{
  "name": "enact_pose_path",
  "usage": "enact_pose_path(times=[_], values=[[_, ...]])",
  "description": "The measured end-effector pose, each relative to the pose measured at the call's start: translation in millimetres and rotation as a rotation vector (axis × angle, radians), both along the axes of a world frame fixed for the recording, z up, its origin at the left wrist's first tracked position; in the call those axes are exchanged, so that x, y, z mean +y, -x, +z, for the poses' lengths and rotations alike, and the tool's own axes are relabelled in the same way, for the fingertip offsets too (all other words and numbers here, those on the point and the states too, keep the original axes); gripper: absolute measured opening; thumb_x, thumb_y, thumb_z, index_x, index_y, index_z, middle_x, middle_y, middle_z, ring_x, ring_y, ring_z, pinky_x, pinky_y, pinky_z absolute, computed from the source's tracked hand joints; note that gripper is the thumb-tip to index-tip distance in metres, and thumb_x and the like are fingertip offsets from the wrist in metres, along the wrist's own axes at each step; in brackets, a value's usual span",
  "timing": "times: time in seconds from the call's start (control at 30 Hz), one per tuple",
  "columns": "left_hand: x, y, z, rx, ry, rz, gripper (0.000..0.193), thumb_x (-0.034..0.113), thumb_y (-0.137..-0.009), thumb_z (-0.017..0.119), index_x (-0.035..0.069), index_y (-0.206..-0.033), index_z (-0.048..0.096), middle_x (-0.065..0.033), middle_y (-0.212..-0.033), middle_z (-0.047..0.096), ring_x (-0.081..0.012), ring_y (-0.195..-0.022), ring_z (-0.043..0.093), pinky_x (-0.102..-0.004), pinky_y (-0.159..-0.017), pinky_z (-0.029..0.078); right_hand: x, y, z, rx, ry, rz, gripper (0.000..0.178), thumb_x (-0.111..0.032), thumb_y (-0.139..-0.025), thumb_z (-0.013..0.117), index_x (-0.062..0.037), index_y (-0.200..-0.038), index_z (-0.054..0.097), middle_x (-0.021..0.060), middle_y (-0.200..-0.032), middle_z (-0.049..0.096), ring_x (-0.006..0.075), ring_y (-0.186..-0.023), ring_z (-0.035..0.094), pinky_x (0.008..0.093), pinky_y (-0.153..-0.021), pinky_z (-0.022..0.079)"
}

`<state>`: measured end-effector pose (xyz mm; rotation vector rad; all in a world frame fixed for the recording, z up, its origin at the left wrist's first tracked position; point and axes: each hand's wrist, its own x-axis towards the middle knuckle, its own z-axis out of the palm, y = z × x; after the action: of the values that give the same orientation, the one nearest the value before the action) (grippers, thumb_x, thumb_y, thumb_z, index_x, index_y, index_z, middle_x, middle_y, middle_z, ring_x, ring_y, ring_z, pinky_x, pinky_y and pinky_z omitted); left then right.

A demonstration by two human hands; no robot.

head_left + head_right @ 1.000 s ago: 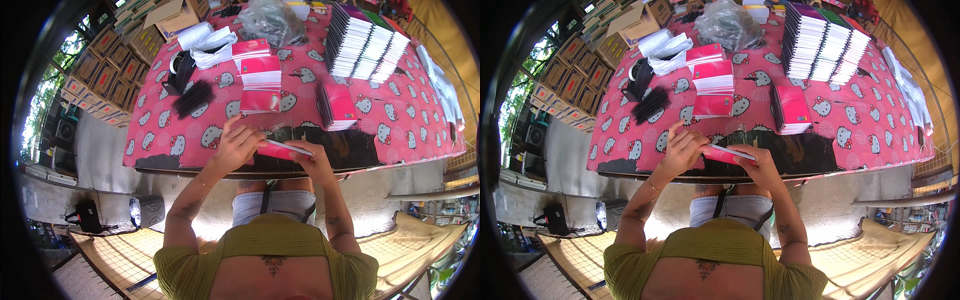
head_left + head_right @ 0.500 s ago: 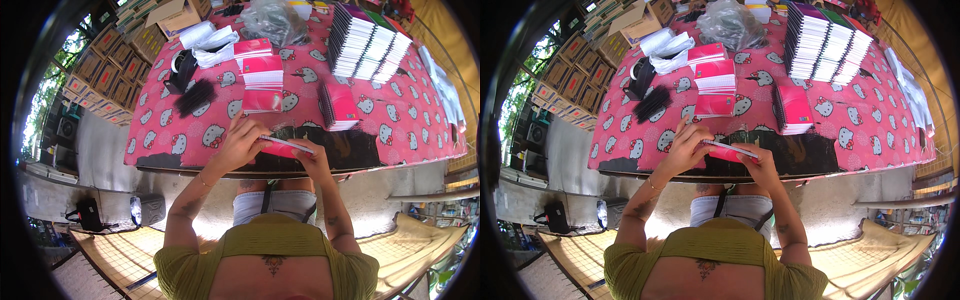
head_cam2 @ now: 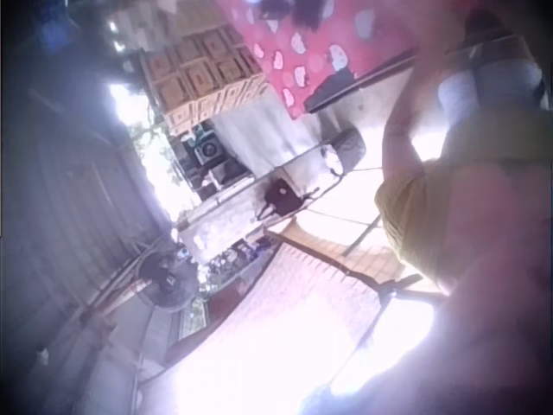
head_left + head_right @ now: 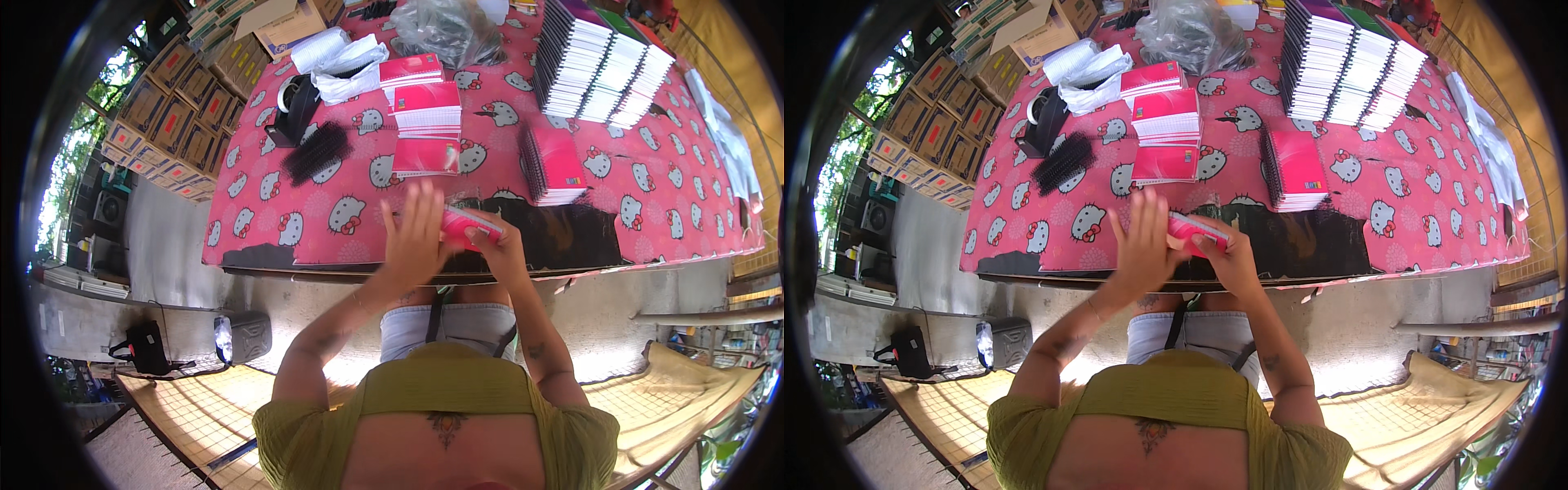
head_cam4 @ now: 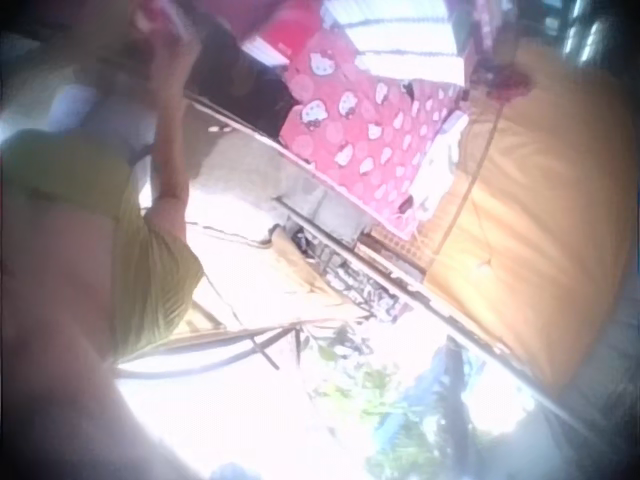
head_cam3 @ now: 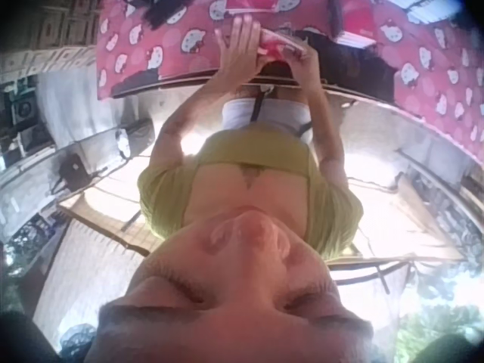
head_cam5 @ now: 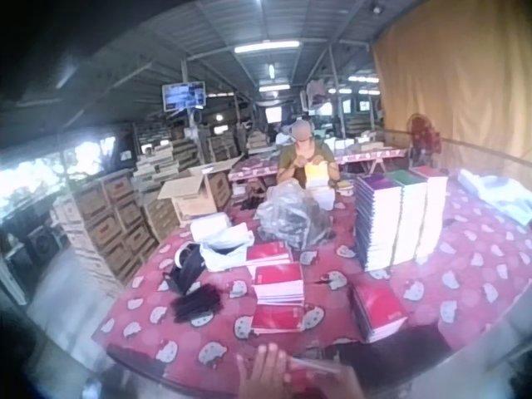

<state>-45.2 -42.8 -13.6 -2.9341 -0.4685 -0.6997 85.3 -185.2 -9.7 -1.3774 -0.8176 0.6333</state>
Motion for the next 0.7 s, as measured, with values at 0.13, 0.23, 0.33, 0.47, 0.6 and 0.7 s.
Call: enact_pose_path(times=[0.13, 0.23, 0.33, 0.47, 0.6, 0.7], values=[[-14, 20, -35, -0.003, 0.051, -0.071, 0.085, 0.059, -0.095, 0.044, -0.005, -0.149, 0.031, -0.0292, -0.156, 0.027, -0.0433, -0.148, 0.021, -0.0723, -0.110, 0.008, 2, -15, -12, -0.008, 0.062, 0.022, 0.030, -0.006, -0.094, 0.065, -0.0031, -0.124, 0.067, 0.0093, -0.106, 0.073, 0.0107, -0.094, 0.063, 0.0253, -0.084, 0.051], [7, -9, 15, 0.101, -0.087, 0.032, 0.086, 0.060, -0.097, 0.040, -0.008, -0.148, 0.031, -0.0281, -0.157, 0.027, -0.0427, -0.148, 0.020, -0.0707, -0.112, 0.007, 6, -20, -29, -0.141, 0.018, 0.089, 0.031, -0.003, -0.092, 0.065, -0.0013, -0.123, 0.067, 0.0108, -0.111, 0.073, 0.0106, -0.093, 0.063, 0.0262, -0.084, 0.052], [-22, 25, -36, -0.050, 0.138, -0.072, 0.076, 0.054, -0.099, 0.042, -0.003, -0.149, 0.033, -0.0252, -0.156, 0.029, -0.0434, -0.147, 0.023, -0.0716, -0.110, 0.009, 7, -16, -38, -0.096, -0.038, 0.130, 0.030, -0.002, -0.092, 0.065, -0.0009, -0.122, 0.067, 0.0119, -0.111, 0.073, 0.0112, -0.094, 0.064, 0.0275, -0.085, 0.052], [2, 1, 20, -0.058, 0.097, -0.081, 0.060, 0.042, -0.098, 0.053, 0.004, -0.143, 0.046, -0.0177, -0.143, 0.050, -0.0346, -0.136, 0.045, -0.0657, -0.115, 0.010, 4, -12, -27, -0.146, 0.107, 0.112, 0.028, -0.002, -0.093, 0.064, -0.0008, -0.120, 0.068, 0.0111, -0.109, 0.074, 0.0110, -0.094, 0.065, 0.0276, -0.085, 0.052], [29, 2, 20, -0.074, 0.235, -0.318, 0.037, 0.026, -0.089, 0.069, 0.012, -0.123, 0.064, -0.0054, -0.111, 0.068, -0.0213, -0.105, 0.066, -0.0588, -0.118, 0.012, 10, -20, -29, -0.108, 0.019, 0.157, 0.026, -0.005, -0.093, 0.065, -0.0026, -0.119, 0.069, 0.0105, -0.105, 0.074, 0.0110, -0.092, 0.066, 0.0272, -0.084, 0.052], [32, -2, 30, -0.142, 0.279, -0.350, 0.026, 0.021, -0.085, 0.075, 0.015, -0.110, 0.070, -0.0004, -0.094, 0.071, -0.0172, -0.091, 0.069, -0.0560, -0.119, 0.016, 11, -20, -34, -0.122, 0.030, 0.183, 0.026, -0.006, -0.093, 0.065, -0.0029, -0.119, 0.069, 0.0101, -0.105, 0.074, 0.0112, -0.092, 0.066, 0.0271, -0.083, 0.052]])
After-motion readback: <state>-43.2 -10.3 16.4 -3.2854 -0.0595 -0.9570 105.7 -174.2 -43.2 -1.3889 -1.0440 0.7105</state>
